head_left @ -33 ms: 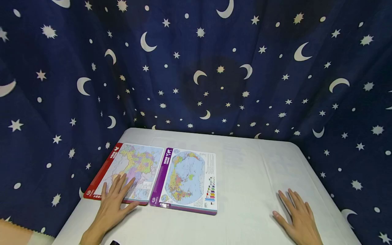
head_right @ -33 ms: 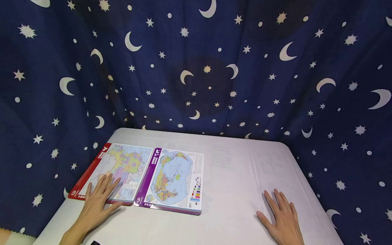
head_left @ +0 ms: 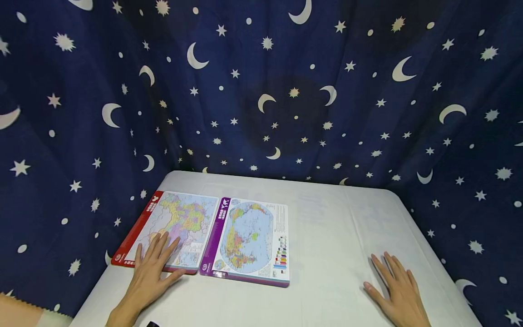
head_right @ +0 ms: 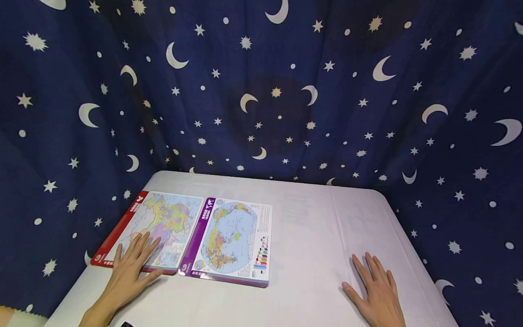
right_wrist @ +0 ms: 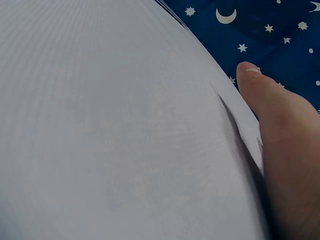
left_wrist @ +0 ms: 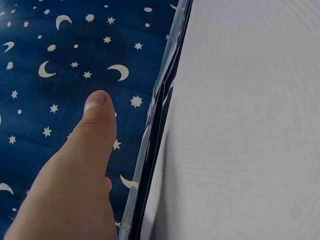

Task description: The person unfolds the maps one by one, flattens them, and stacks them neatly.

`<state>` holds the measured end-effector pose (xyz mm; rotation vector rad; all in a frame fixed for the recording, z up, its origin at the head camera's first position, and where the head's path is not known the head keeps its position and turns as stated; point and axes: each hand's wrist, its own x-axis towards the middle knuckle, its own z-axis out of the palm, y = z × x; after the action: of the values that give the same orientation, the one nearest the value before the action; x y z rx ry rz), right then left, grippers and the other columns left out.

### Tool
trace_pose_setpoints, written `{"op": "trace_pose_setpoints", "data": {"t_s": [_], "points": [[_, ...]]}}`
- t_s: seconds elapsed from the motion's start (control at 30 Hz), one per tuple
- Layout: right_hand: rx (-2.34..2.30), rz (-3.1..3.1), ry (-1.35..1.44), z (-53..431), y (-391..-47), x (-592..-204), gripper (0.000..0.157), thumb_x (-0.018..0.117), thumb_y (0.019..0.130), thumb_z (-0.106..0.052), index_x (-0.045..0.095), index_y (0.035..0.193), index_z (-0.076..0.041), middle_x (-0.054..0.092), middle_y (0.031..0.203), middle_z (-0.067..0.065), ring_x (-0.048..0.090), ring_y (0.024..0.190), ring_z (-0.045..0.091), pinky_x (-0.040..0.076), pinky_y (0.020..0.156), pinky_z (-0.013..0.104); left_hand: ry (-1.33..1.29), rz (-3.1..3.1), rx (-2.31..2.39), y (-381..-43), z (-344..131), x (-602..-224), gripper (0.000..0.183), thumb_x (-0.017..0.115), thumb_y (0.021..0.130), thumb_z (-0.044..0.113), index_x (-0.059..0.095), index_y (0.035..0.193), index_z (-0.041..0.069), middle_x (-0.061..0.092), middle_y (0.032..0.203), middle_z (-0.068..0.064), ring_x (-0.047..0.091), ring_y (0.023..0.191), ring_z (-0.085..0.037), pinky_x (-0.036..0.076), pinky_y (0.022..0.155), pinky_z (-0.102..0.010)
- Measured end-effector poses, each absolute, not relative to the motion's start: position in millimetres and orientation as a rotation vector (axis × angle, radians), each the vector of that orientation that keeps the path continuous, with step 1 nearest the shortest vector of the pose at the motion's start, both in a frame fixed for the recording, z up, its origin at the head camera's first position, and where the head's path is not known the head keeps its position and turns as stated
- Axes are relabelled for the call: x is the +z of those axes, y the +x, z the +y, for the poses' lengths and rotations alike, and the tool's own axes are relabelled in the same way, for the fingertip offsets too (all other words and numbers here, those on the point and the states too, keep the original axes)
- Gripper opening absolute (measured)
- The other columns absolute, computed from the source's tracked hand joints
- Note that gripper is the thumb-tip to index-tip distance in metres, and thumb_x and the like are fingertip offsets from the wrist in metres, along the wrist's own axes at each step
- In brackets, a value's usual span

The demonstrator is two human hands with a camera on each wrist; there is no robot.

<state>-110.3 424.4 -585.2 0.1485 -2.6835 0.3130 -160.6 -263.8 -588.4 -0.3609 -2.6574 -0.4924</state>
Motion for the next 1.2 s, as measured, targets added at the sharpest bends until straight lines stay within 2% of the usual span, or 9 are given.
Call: {"op": "trace_pose_setpoints", "data": {"t_s": [0.27,0.47,0.8,1.2], "points": [[0.336,-2.702,0.119,425,-112,-585,0.087,0.076,0.089,-0.052,0.042,0.161,-0.017,0.036,0.163,0.029,0.021,0.156,0.049,-0.003,0.125,0.070,-0.364,-2.626,-0.518,-165,-266,-587,0.093,0.077,0.083,0.062,0.043,0.161,0.028,0.033,0.169,-0.020,0.020,0.158,-0.044,-0.004,0.123,-0.072],[0.391,-2.701,0.087,422,-110,-582,0.086,0.076,0.090,-0.050,0.043,0.161,-0.015,0.037,0.161,0.031,0.026,0.153,0.053,0.001,0.124,0.072,-0.383,-2.549,-0.609,-166,-268,-587,0.091,0.083,0.080,0.054,0.049,0.158,0.023,0.038,0.167,-0.020,0.025,0.157,-0.044,0.000,0.122,-0.073],[0.472,-2.647,0.173,390,-112,-578,0.078,0.078,0.090,-0.042,0.051,0.155,-0.009,0.041,0.159,0.031,0.033,0.149,0.053,0.007,0.125,0.070,-0.351,-2.553,-0.627,-165,-264,-586,0.087,0.083,0.079,0.053,0.053,0.155,0.022,0.042,0.163,-0.023,0.028,0.154,-0.045,0.000,0.122,-0.075],[0.485,-2.684,0.246,319,-121,-577,0.075,0.076,0.091,-0.051,0.056,0.151,-0.012,0.045,0.160,0.025,0.037,0.147,0.049,0.022,0.116,0.074,-0.388,-2.515,-0.693,-162,-243,-584,0.080,0.086,0.078,0.052,0.062,0.147,0.018,0.048,0.159,-0.020,0.035,0.149,-0.045,0.005,0.121,-0.076]]}}
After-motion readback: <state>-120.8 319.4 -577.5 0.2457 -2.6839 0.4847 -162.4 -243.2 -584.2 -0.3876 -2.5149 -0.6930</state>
